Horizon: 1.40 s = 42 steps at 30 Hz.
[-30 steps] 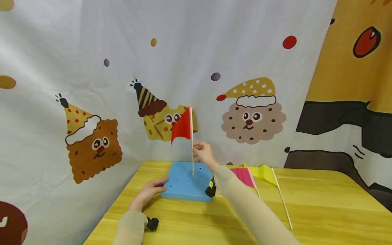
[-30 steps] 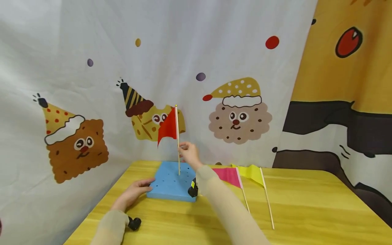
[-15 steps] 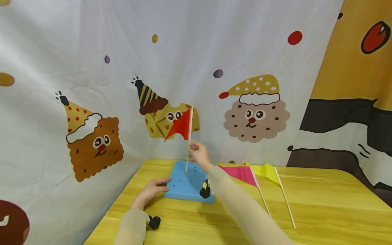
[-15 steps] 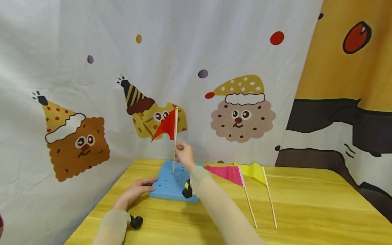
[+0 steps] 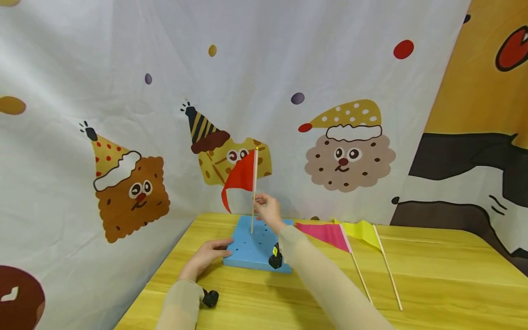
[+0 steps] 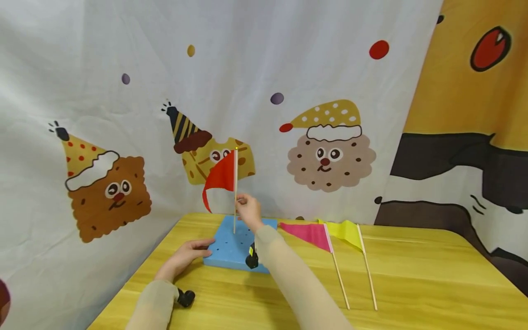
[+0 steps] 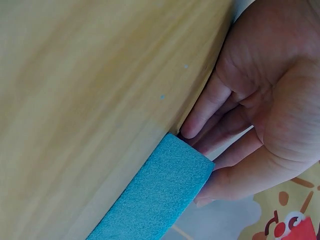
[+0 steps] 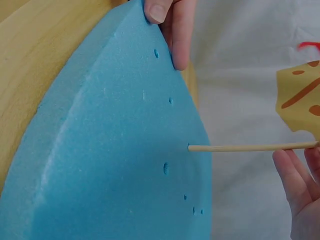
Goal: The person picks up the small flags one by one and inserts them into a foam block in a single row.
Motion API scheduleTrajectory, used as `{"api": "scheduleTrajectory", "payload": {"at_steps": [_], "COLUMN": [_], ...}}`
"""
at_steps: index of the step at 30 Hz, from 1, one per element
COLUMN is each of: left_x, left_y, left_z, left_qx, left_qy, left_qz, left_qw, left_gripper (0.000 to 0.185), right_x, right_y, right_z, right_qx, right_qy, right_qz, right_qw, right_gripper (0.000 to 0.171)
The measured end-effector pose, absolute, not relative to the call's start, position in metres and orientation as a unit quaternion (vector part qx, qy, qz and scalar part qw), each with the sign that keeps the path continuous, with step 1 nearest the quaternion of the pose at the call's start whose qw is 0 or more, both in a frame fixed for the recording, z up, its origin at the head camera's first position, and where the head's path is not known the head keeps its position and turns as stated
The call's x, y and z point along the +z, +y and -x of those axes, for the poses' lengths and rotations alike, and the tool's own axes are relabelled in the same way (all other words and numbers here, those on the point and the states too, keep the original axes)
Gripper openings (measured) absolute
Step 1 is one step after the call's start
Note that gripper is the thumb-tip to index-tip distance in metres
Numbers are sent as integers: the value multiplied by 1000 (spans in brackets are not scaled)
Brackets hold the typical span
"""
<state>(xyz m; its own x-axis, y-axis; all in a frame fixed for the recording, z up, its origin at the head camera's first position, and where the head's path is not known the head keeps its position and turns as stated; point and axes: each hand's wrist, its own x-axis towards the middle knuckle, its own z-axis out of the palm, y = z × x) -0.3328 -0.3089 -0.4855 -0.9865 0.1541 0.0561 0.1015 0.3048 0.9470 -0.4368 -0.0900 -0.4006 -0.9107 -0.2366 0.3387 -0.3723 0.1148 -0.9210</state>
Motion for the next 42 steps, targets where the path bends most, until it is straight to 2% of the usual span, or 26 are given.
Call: {"api": "scheduleTrajectory", "payload": {"at_steps": [7, 12, 17, 24, 34, 42], "left_x": [-486, -485, -485, -487, -486, -486], "left_y": [-308, -308, -307, -308, -308, -311], "left_z": [334, 333, 333, 334, 334, 333], "left_qx": [587, 587, 591, 584, 586, 582], "left_qy": [806, 806, 803, 808, 807, 808], "left_qz": [-72, -72, -75, -73, -73, -89], "left_qw": [21, 21, 20, 23, 22, 28], "left_gripper": [46, 47, 47, 47, 47, 49], "right_x": [-400, -399, -399, -406, -412, -409], "right_y": [-92, -95, -95, -94, -89, -53], "right_z": [436, 437, 434, 429, 432, 431], "right_qx": [622, 617, 591, 588, 588, 586], "right_qy": [-749, -755, -773, -777, -774, -772], "right_qz": [-218, -214, -219, -221, -232, -244], "right_qw": [72, 65, 64, 33, 25, -10], "right_gripper": [21, 23, 19, 21, 20, 25]}}
